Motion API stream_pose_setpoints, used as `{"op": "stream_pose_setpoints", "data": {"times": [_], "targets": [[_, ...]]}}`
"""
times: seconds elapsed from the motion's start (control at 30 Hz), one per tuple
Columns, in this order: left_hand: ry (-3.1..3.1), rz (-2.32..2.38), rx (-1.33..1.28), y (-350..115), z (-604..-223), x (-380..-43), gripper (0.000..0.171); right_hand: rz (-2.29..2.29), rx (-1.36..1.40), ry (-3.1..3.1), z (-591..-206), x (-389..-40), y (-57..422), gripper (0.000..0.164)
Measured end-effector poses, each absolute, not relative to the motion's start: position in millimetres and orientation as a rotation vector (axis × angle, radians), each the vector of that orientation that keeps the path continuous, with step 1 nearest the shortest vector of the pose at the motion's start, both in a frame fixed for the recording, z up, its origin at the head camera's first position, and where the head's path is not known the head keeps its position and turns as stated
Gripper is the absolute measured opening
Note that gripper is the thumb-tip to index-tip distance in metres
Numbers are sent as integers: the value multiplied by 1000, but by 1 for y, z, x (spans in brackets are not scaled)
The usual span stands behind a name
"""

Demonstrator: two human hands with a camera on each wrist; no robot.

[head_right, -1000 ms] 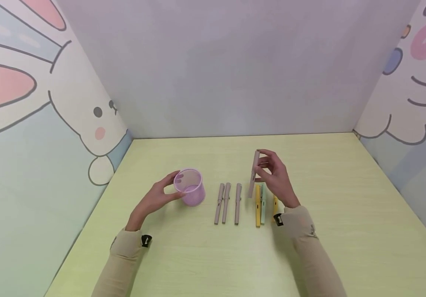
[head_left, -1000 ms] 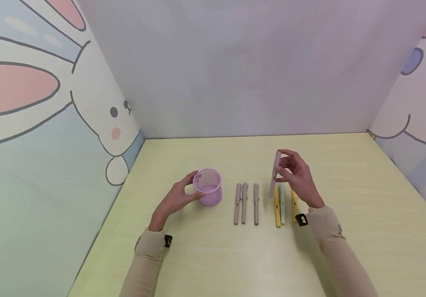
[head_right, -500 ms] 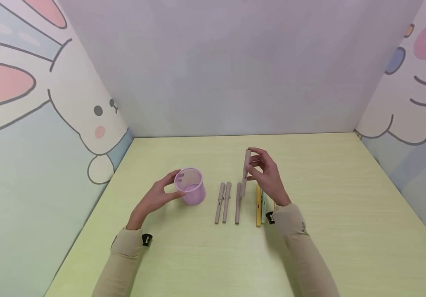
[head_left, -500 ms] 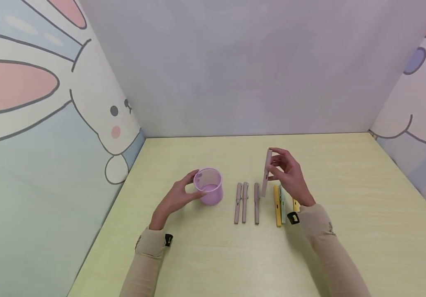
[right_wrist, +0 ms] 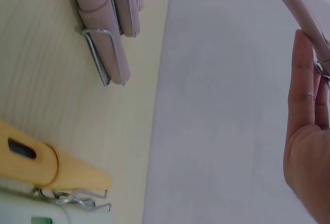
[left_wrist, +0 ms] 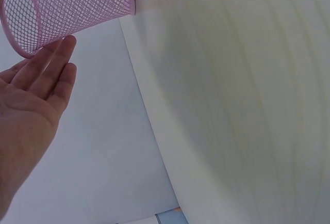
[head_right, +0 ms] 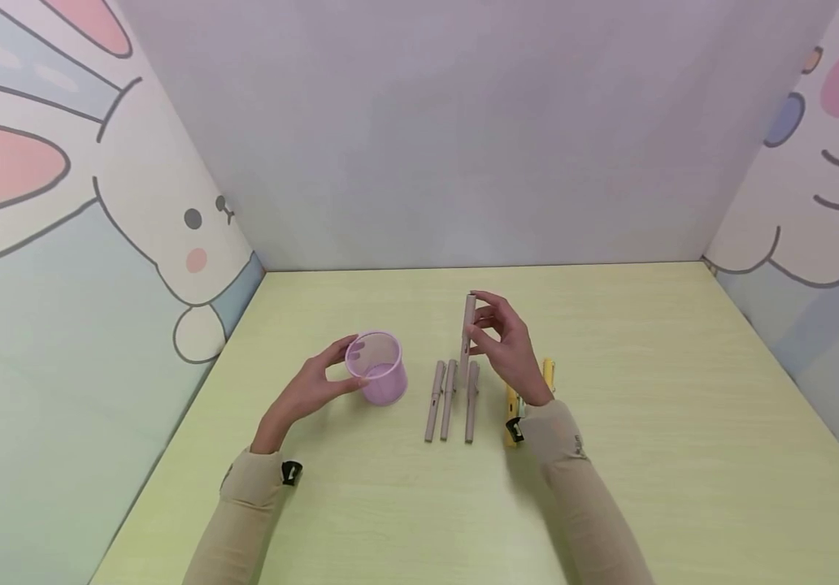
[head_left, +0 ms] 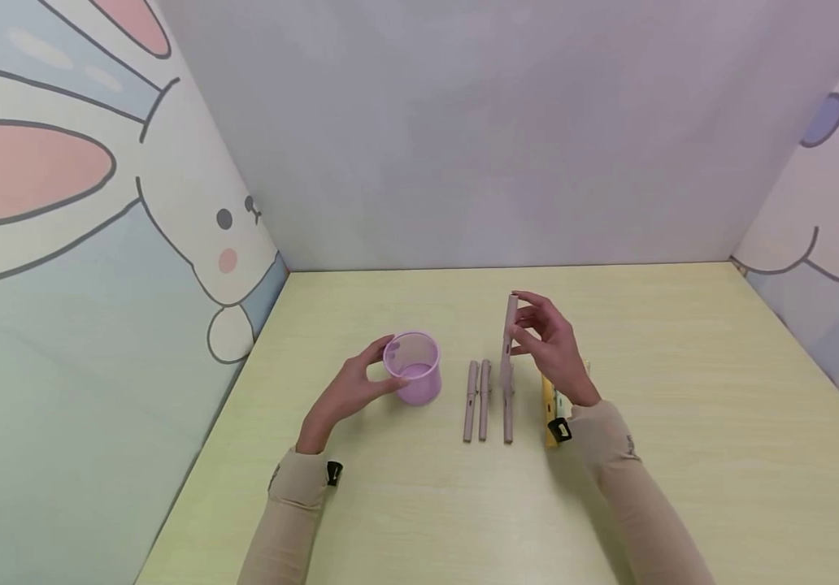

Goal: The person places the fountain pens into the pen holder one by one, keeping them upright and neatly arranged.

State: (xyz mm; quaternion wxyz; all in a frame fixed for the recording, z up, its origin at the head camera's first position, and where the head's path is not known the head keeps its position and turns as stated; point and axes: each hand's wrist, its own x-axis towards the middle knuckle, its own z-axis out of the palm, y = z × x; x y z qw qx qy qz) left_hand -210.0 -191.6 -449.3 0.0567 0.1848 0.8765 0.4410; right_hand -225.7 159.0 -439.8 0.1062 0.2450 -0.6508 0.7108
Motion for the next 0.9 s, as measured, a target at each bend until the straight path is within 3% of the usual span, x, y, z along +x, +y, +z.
{"op": "stream_pose_setpoints", "data": {"times": [0.9], "targets": [[2634, 1348, 593, -201, -451, -205, 82, 2100, 720, -1880, -443, -223, 118, 50]]}}
